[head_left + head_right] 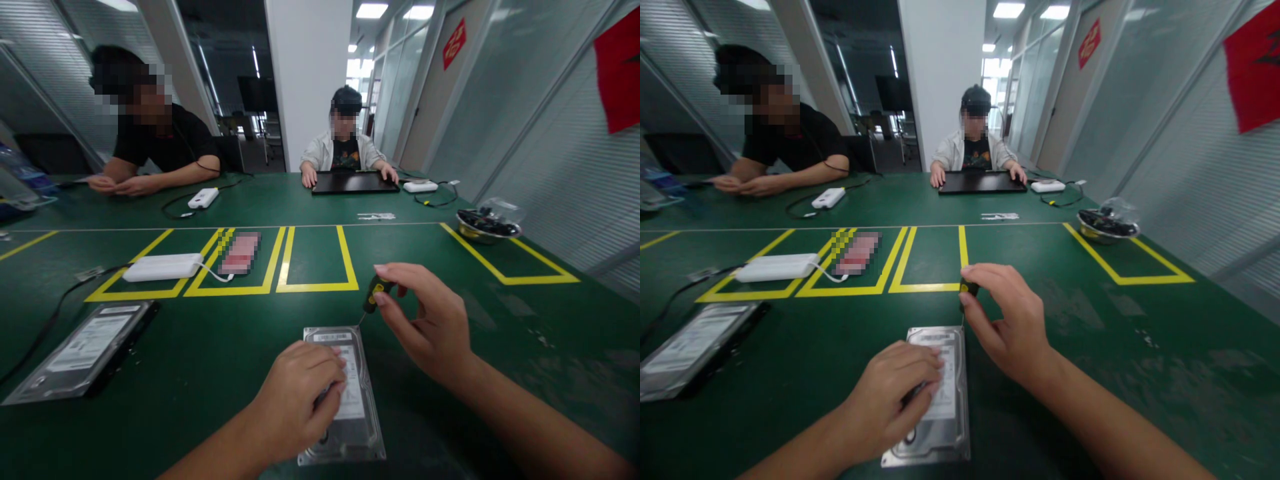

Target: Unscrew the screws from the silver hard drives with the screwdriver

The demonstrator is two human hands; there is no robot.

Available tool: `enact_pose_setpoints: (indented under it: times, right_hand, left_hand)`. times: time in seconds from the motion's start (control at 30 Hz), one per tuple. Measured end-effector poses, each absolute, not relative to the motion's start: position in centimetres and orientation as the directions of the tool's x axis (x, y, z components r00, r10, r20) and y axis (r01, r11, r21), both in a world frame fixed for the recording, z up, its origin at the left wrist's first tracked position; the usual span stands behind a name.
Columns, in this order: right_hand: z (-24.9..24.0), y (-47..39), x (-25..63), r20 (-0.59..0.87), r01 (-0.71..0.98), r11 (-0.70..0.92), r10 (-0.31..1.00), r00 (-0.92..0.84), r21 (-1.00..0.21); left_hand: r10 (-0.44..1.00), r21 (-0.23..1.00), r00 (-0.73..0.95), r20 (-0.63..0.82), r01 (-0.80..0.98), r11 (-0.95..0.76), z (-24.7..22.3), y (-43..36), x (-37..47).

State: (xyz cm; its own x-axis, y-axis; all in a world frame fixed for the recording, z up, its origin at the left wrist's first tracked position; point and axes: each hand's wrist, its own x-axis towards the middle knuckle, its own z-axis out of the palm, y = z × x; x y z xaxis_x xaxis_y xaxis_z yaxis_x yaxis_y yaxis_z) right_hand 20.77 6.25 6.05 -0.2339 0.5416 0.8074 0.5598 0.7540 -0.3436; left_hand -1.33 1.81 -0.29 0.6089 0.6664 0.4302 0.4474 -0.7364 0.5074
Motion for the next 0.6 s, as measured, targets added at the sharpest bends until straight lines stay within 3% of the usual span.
enact_pose_setpoints:
  times: [0.6]
  right_hand:
    - [6.09,6.17,20.65,0.819,0.554,0.758,0.531,-0.218,-0.344]
  left_hand:
    - [0.662,0.49,0.623,0.416,0.46,-0.74,-0.42,1.76,-1.49]
